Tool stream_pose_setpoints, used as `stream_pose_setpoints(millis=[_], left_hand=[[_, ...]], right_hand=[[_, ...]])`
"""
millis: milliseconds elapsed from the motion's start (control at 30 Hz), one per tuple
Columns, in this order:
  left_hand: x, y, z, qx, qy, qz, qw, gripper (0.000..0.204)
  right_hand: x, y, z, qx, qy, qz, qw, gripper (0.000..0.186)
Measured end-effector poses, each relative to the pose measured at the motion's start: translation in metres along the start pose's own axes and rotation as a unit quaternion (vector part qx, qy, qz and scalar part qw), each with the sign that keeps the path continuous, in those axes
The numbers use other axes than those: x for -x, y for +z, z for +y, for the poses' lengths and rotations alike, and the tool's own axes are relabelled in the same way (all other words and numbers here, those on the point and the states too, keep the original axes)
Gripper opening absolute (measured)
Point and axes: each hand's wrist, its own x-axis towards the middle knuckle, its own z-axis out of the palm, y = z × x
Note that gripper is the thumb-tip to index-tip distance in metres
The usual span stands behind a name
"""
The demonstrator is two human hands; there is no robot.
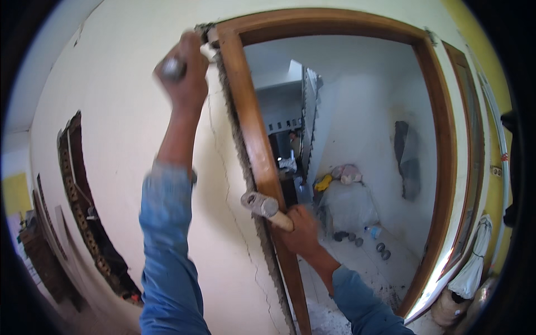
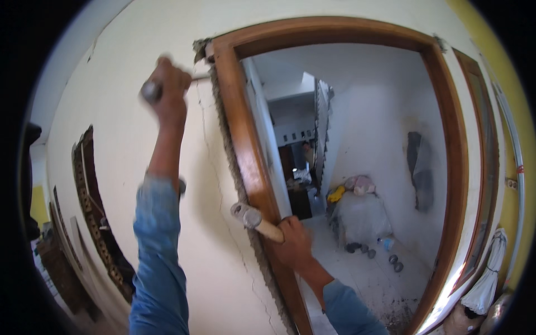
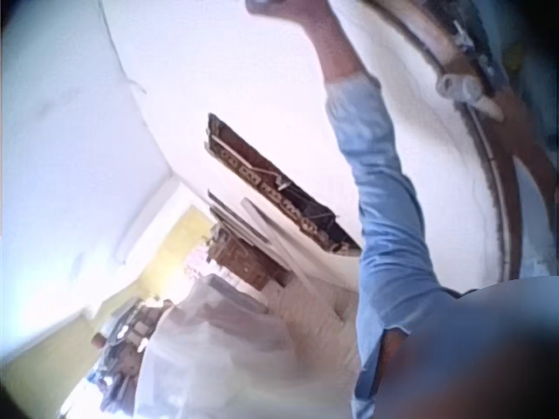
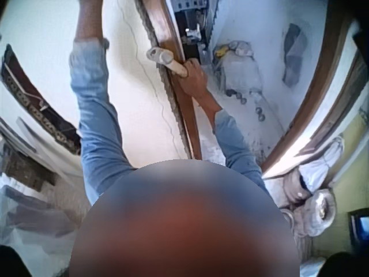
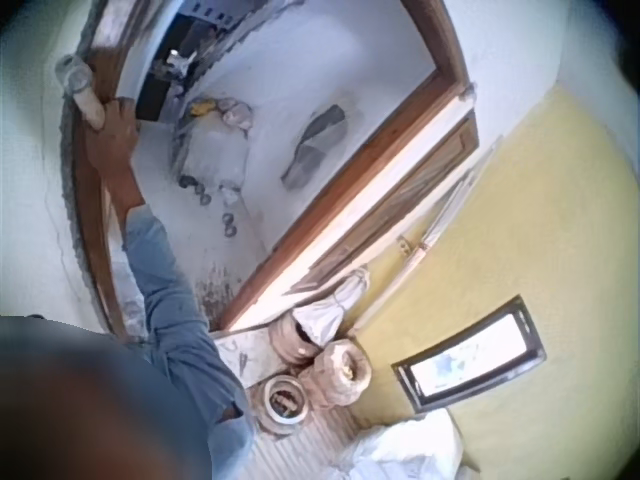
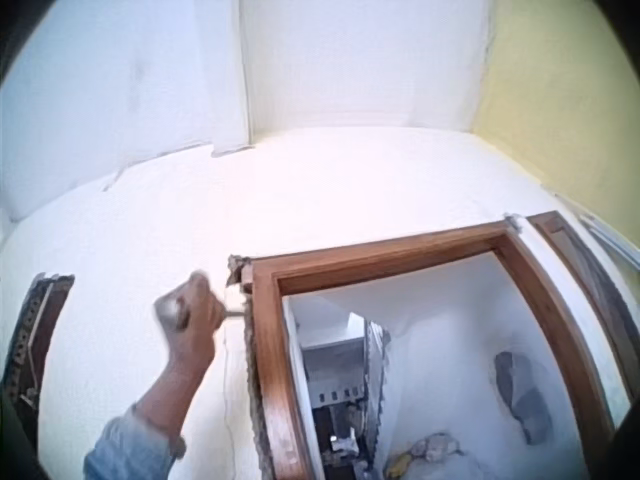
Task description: The person uses a hammer to pry and strike a wooden door frame from the wall, working along the vertical and horizontal edges. Debris falls as the frame is gradually loosened and partially detached from the wall.
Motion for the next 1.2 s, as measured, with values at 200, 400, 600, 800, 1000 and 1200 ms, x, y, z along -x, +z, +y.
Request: stream_pose_setpoints(millis=[200,400,600,800,1000,1200], left_hand=[[-0.017,-0.031,-0.009,0.128,-0.101,0.097,0.982,0.051],[-0.056,-0.022,-0.008,0.051,-0.058,0.143,0.987,0.052],[-0.06,-0.016,-0.025,0.068,-0.087,0.156,0.982,0.051],[-0.059,-0.011,-0.027,0.074,-0.098,0.149,0.981,0.05],[-0.062,-0.023,-0.025,0.093,-0.1,0.148,0.98,0.049],[-0.062,-0.027,-0.027,0.099,-0.099,0.128,0.982,0.04]], right_hand=[[0.0,-0.001,-0.003,0.002,0.015,-0.007,1.0,0.03],[0.001,0.003,-0.001,-0.007,0.006,0.001,1.0,0.03],[0.0,0.004,-0.001,0.023,-0.005,-0.002,1.0,0.03],[0.0,0.003,-0.004,0.038,0.002,-0.003,0.999,0.03],[0.0,0.004,-0.009,0.048,0.009,0.005,0.999,0.03],[0.001,0.003,-0.008,0.046,0.007,-0.003,0.999,0.03]])
